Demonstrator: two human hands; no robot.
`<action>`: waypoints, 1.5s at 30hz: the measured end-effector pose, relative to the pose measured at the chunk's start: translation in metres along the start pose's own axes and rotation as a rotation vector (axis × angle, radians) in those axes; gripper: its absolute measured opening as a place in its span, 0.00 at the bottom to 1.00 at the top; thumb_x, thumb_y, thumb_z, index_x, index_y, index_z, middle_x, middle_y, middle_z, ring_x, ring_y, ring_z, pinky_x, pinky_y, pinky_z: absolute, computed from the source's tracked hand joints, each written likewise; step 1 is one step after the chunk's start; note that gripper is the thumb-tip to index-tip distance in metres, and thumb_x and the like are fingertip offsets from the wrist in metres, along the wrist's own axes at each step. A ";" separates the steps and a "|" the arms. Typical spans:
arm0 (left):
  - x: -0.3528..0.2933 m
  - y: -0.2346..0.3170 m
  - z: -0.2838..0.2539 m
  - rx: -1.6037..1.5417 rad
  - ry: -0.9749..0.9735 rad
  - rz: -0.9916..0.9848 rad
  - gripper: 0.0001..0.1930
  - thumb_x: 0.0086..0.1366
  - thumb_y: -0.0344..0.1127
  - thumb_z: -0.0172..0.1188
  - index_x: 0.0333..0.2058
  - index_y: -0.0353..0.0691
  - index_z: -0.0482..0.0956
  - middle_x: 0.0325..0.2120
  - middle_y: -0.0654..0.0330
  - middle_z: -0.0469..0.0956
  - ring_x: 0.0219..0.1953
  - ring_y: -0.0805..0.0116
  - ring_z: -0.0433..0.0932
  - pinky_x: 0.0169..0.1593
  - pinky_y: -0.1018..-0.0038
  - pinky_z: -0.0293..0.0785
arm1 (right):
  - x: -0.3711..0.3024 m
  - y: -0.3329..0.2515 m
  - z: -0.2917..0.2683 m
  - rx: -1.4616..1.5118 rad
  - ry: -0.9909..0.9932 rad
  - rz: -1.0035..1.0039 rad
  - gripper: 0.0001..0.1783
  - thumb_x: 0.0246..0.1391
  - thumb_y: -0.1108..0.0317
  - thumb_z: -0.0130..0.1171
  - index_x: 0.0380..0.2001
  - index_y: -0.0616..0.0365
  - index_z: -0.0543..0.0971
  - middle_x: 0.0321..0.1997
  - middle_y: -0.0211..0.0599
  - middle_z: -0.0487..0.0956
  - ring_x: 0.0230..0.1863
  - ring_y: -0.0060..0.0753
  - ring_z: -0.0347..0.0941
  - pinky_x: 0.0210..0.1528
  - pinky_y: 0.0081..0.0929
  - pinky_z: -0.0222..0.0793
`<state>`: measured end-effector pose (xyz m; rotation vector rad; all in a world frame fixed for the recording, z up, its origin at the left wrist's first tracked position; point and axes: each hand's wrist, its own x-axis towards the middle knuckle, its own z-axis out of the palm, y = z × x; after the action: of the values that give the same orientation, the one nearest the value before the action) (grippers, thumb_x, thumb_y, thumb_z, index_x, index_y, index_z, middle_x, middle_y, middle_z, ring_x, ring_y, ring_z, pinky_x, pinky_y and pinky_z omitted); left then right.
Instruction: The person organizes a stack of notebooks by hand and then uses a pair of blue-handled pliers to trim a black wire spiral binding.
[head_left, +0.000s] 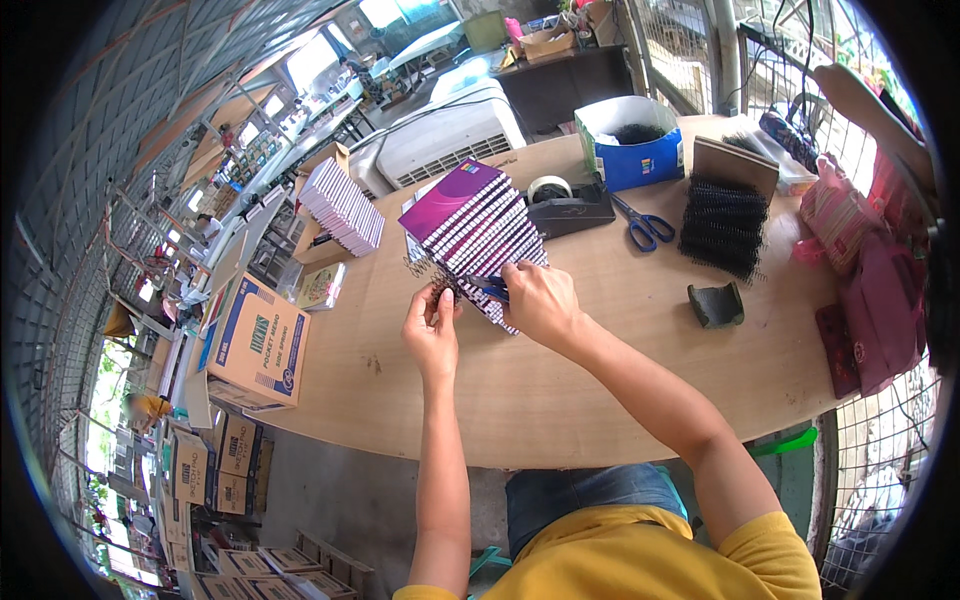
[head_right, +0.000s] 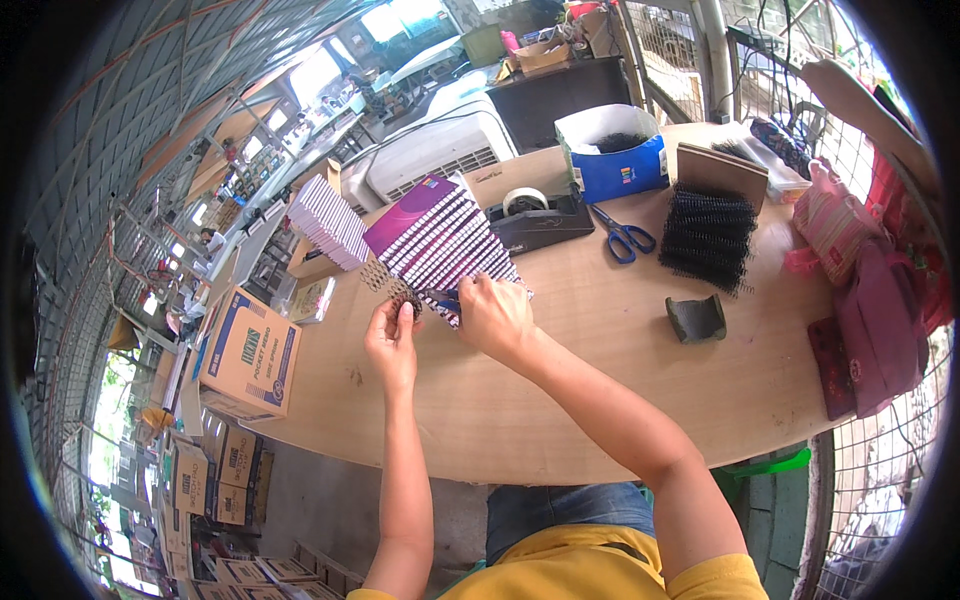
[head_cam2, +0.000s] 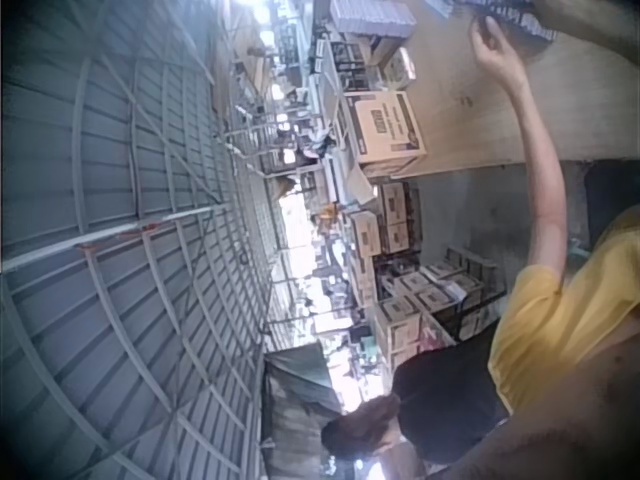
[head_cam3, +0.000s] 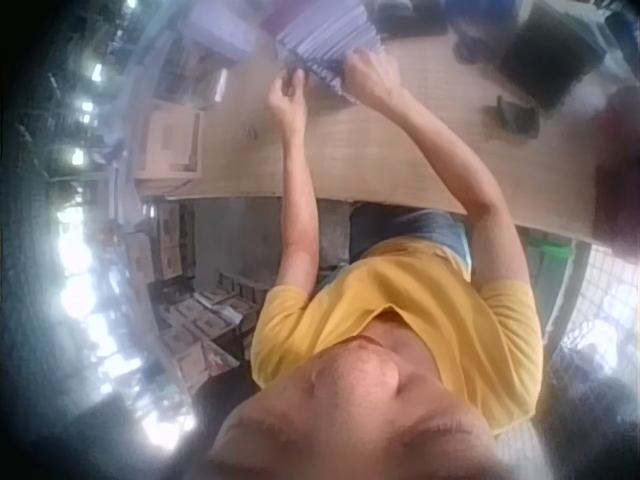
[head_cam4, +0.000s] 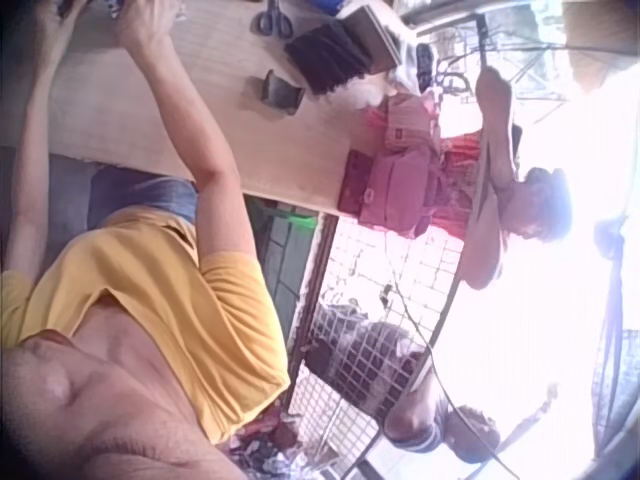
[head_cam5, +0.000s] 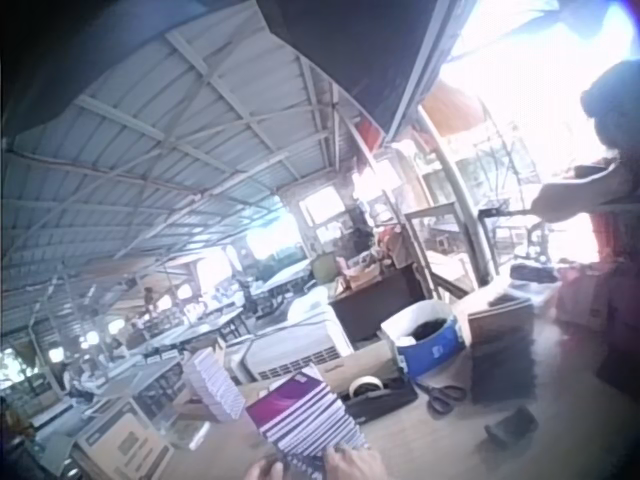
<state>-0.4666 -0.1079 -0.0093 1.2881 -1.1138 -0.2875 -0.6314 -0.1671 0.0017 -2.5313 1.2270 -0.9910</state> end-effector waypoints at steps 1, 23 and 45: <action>0.000 0.000 0.000 -0.010 0.004 0.001 0.12 0.65 0.28 0.58 0.45 0.28 0.74 0.34 0.60 0.77 0.34 0.76 0.76 0.37 0.78 0.80 | -0.001 0.000 -0.001 -0.001 0.047 0.020 0.21 0.42 0.54 0.67 0.33 0.59 0.75 0.30 0.39 0.77 0.32 0.42 0.78 0.30 0.38 0.73; 0.004 0.013 -0.001 0.039 -0.004 0.036 0.11 0.65 0.27 0.57 0.45 0.29 0.75 0.37 0.58 0.78 0.35 0.75 0.78 0.36 0.78 0.81 | -0.004 -0.008 -0.014 -0.030 0.224 0.006 0.24 0.43 0.52 0.67 0.39 0.57 0.75 0.40 0.40 0.74 0.43 0.46 0.73 0.38 0.46 0.70; 0.006 0.030 0.014 0.018 0.110 0.105 0.11 0.68 0.30 0.54 0.44 0.28 0.76 0.35 0.58 0.78 0.33 0.76 0.78 0.33 0.79 0.81 | 0.010 -0.007 -0.012 0.105 0.190 -0.068 0.11 0.39 0.66 0.62 0.25 0.61 0.74 0.25 0.48 0.77 0.24 0.48 0.78 0.27 0.41 0.74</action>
<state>-0.4861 -0.1110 0.0182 1.2418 -1.0884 -0.1269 -0.6303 -0.1682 0.0188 -2.4593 1.1082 -1.3019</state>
